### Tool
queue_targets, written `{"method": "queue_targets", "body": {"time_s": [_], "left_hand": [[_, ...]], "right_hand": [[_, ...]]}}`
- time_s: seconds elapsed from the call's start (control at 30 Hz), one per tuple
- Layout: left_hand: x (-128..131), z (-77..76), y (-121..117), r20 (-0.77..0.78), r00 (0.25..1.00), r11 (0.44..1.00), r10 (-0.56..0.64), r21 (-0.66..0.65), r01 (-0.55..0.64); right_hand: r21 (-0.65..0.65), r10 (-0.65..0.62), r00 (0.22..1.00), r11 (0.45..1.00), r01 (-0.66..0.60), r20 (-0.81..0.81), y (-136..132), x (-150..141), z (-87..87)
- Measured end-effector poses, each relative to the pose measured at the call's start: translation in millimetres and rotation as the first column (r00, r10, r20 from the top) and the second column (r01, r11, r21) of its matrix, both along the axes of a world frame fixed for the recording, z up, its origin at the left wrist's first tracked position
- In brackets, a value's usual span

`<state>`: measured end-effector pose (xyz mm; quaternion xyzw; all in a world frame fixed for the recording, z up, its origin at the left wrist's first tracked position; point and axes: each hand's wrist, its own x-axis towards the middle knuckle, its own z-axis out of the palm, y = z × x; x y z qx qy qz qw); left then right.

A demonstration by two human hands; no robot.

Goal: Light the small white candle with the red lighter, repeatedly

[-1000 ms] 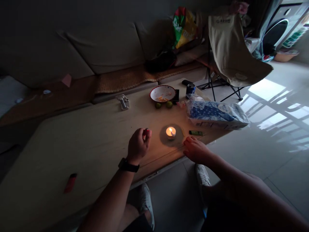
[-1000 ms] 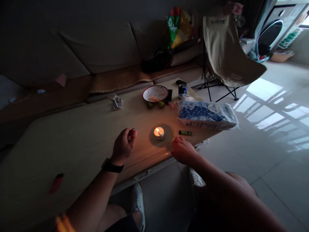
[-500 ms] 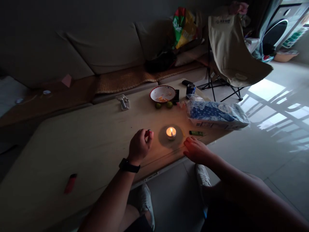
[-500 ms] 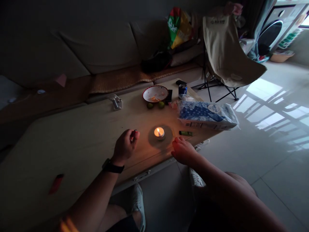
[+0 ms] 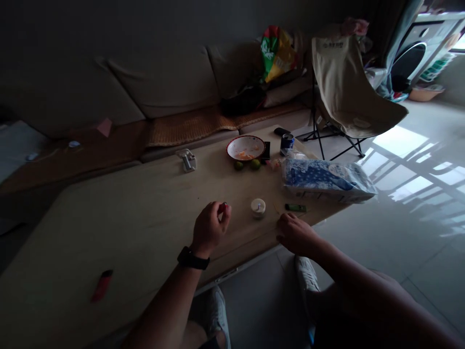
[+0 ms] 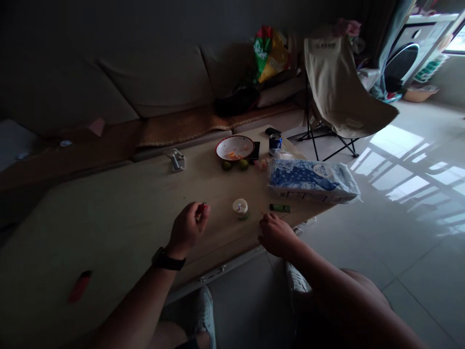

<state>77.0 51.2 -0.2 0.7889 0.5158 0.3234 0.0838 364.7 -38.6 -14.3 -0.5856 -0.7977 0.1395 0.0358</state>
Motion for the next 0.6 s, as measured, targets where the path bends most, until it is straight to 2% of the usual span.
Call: {"method": "queue_targets", "body": {"time_s": [0.33, 0.6], "left_hand": [[12.4, 3.8, -4.9, -0.013, 0.999, 0.999, -0.038, 0.011, 0.038], [40.0, 3.6, -3.0, -0.157, 0.982, 0.989, -0.109, 0.079, 0.122]], "right_hand": [[-0.002, 0.002, 1.0, 1.0, -0.002, 0.01, 0.0, 0.3, 1.1], [-0.003, 0.003, 1.0, 1.0, -0.003, 0.017, -0.3, 0.8, 0.4]]}}
